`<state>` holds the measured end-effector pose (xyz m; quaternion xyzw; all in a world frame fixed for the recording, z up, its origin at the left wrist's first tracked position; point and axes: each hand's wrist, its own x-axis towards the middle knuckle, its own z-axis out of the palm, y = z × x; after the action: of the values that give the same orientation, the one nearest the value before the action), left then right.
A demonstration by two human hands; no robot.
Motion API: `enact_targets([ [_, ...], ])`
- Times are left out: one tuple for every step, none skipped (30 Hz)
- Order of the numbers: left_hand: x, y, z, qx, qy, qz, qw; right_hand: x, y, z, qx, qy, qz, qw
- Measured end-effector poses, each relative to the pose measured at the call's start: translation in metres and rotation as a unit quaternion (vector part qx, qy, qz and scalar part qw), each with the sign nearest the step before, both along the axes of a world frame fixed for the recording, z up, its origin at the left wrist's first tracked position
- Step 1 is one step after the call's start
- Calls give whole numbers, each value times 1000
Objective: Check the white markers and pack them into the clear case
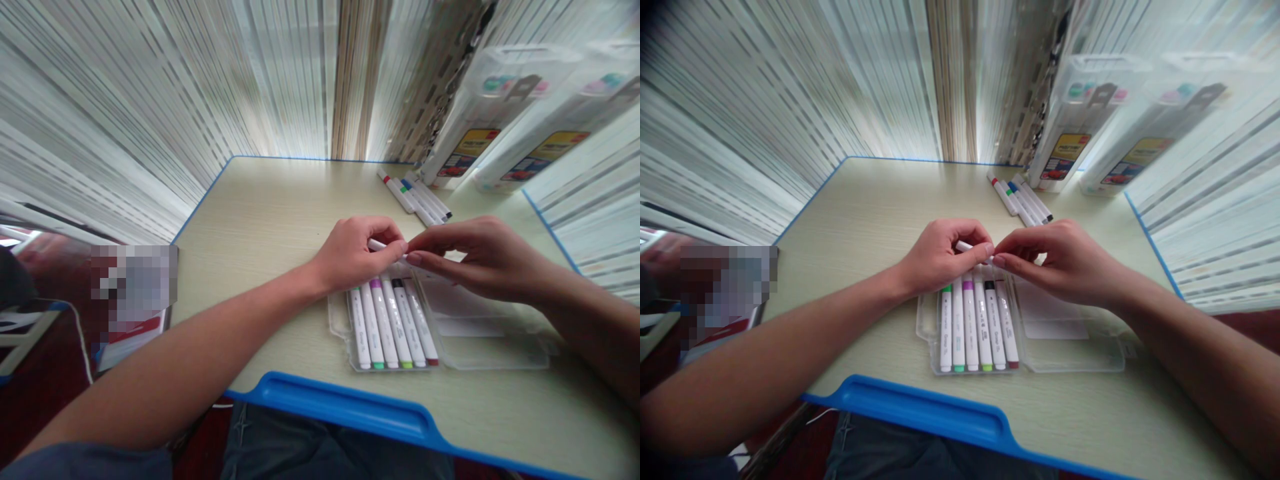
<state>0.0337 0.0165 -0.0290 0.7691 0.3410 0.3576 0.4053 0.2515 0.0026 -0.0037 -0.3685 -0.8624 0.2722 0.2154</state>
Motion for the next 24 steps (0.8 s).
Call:
enact_targets([
  [0, 0, 0, 0, -1, -1, 1000, 0, 0, 0, -1, -1, 2, 1000],
  [0, 0, -1, -1, -2, -2, 1000, 0, 0, 0, -2, -2, 4, 1000],
  [1, 0, -1, -2, -3, -4, 1000, 0, -1, 0, -3, -3, 5, 1000],
  [1, -1, -1, -4, -5, -6, 1000, 0, -1, 0, -3, -4, 5, 1000],
  [1, -1, -1, -5, -6, -8, 1000, 1, -1, 1, -2, -5, 6, 1000],
  [1, -1, -2, -7, -8, -11, 1000, 1, -1, 1, 0, -7, 7, 1000],
  [1, -1, -2, -9, -9, -13, 1000, 1, -1, 1, 3, -8, 9, 1000],
  [1, -1, -2, -11, -9, -15, 1000, 1, -1, 2, 5, -8, 10, 1000],
  [1, -1, -1, -13, -8, -16, 1000, 1, -1, 2, 7, -7, 13, 1000],
  [1, -1, -1, -14, -5, -16, 1000, 1, -1, 3, 9, -5, 15, 1000],
  [1, -1, -1, -15, -3, -16, 1000, 0, -1, 3, 11, -3, 15, 1000],
  [1, -1, -1, -16, -1, -16, 1000, 0, -1, 3, 12, -2, 15, 1000],
  [1, -1, -2, -17, 0, -15, 1000, 0, -1, 4, 13, -1, 15, 1000],
  [0, -1, -2, -17, 0, -15, 1000, 0, -1, 3, 14, 0, 15, 1000],
  [0, -1, -2, -18, 0, -16, 1000, 0, -1, 3, 15, 0, 15, 1000],
  [0, 0, -2, -19, 0, -17, 1000, 0, -1, 3, 16, 1, 15, 1000],
  [0, 0, -2, -19, 0, -18, 1000, -1, -1, 2, 17, 2, 15, 1000],
  [0, 0, -2, -20, 0, -18, 1000, -1, -1, 2, 18, 2, 13, 1000],
  [0, 0, -2, -19, 0, -17, 1000, -1, -1, 1, 18, 1, 12, 1000],
  [0, 0, -2, -19, 0, -17, 1000, -1, -1, 1, 18, 0, 10, 1000],
  [0, 0, -2, -18, 0, -16, 1000, 0, -1, 0, 18, -1, 10, 1000],
  [0, 0, -2, -18, -1, -16, 1000, 0, -1, 0, 19, -2, 11, 1000],
  [0, 0, -2, -18, -1, -16, 1000, 0, -1, 0, 20, -3, 12, 1000],
  [1, 0, -2, -18, -2, -17, 1000, 0, -1, 0, 22, -3, 14, 1000],
])
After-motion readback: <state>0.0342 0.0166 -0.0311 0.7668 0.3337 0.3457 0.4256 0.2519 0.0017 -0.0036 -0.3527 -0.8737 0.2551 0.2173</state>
